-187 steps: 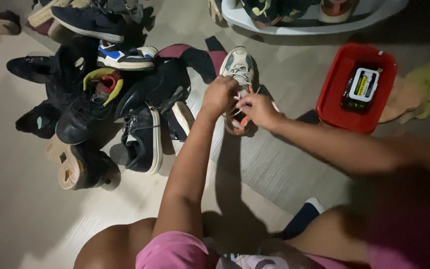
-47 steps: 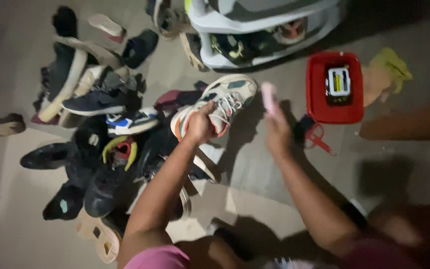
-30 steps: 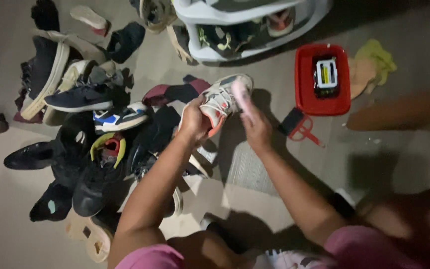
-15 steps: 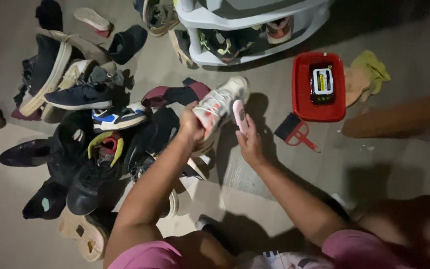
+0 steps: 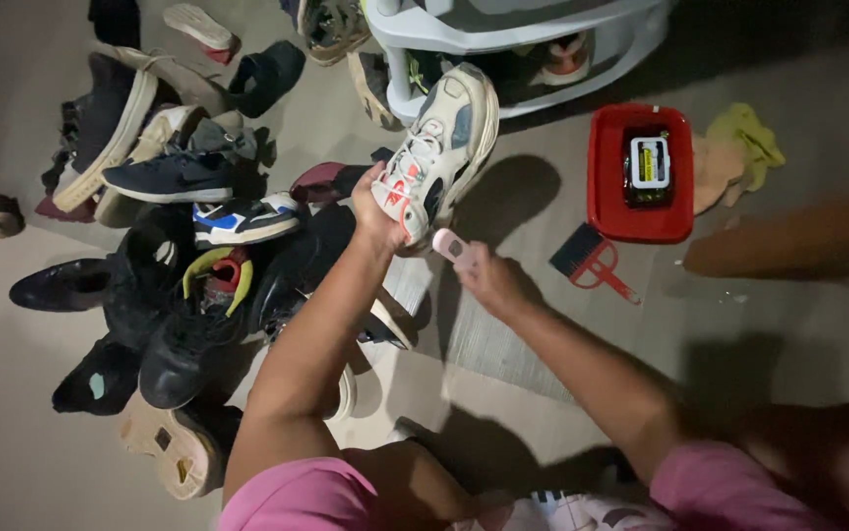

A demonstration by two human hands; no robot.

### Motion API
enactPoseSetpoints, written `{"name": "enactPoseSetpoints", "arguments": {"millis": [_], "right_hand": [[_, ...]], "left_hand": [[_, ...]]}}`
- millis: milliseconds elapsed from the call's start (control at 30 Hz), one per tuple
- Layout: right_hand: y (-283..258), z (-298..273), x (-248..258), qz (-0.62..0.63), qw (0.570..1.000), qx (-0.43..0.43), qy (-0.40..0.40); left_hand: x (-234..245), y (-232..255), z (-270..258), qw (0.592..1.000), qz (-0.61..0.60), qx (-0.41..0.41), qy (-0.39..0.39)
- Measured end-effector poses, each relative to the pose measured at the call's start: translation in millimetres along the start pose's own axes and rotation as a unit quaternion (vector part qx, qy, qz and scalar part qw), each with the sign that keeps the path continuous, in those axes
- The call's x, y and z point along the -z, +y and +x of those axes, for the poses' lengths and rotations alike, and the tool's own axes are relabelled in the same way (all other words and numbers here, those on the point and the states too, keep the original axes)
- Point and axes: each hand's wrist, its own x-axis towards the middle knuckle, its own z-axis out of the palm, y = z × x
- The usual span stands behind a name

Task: Clean and brush several pairs of shoes, then organize them on a shoe rack.

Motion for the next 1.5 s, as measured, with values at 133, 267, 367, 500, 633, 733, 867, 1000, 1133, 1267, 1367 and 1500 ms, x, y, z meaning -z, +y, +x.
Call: {"name": "enactPoseSetpoints", "arguments": {"millis": [133, 267, 367, 500, 633, 733, 867, 1000, 1133, 1267, 1367, 1500], "right_hand": [[-6, 34, 34, 0.114, 0.987, -0.107, 0.032], [2, 67, 36, 0.212, 0.963, -0.005, 0.164], [-15, 40, 35, 0.019, 0.998, -0.051, 0.018], [27, 2, 1, -0.082, 0.987, 0.105, -0.086], [-15, 27, 54, 0.110, 0.992, -0.058, -0.005], [-18, 39, 58, 0.165, 0.974, 0.021, 0.153], [6, 8, 27, -0.089, 0.994, 0.060, -0.034], [26, -1, 46, 0.104, 0.984, 0.143, 0.017], [93, 67, 50, 0.206, 0.951, -0.227, 0.051], [-1, 79, 110, 0.523, 0.795, -0.309, -0.009], [-4, 84, 99, 0.564, 0.777, -0.267, -0.080], [51, 82, 36, 0.543, 0.811, -0.169, -0.138]], "left_hand": [[-40, -5, -23, 0.986, 0.060, 0.011, 0.155], [10, -4, 17, 0.998, -0.014, 0.042, -0.053], [-12, 1, 6, 0.997, -0.016, 0.026, -0.076], [-24, 8, -5, 0.998, -0.001, 0.003, -0.056], [-12, 4, 3, 0.999, 0.002, -0.010, -0.052], [-3, 6, 12, 0.997, 0.002, 0.033, -0.070], [-15, 10, 2, 0.999, -0.001, 0.016, -0.039], [0, 23, -11, 0.994, 0.085, 0.029, -0.065], [44, 13, 1, 0.950, 0.301, 0.069, 0.047], [46, -8, -2, 0.527, 0.795, -0.070, -0.291], [18, -21, -17, 0.395, 0.841, -0.061, -0.363], [-70, -18, -61, 0.478, 0.863, 0.097, -0.136]]}}
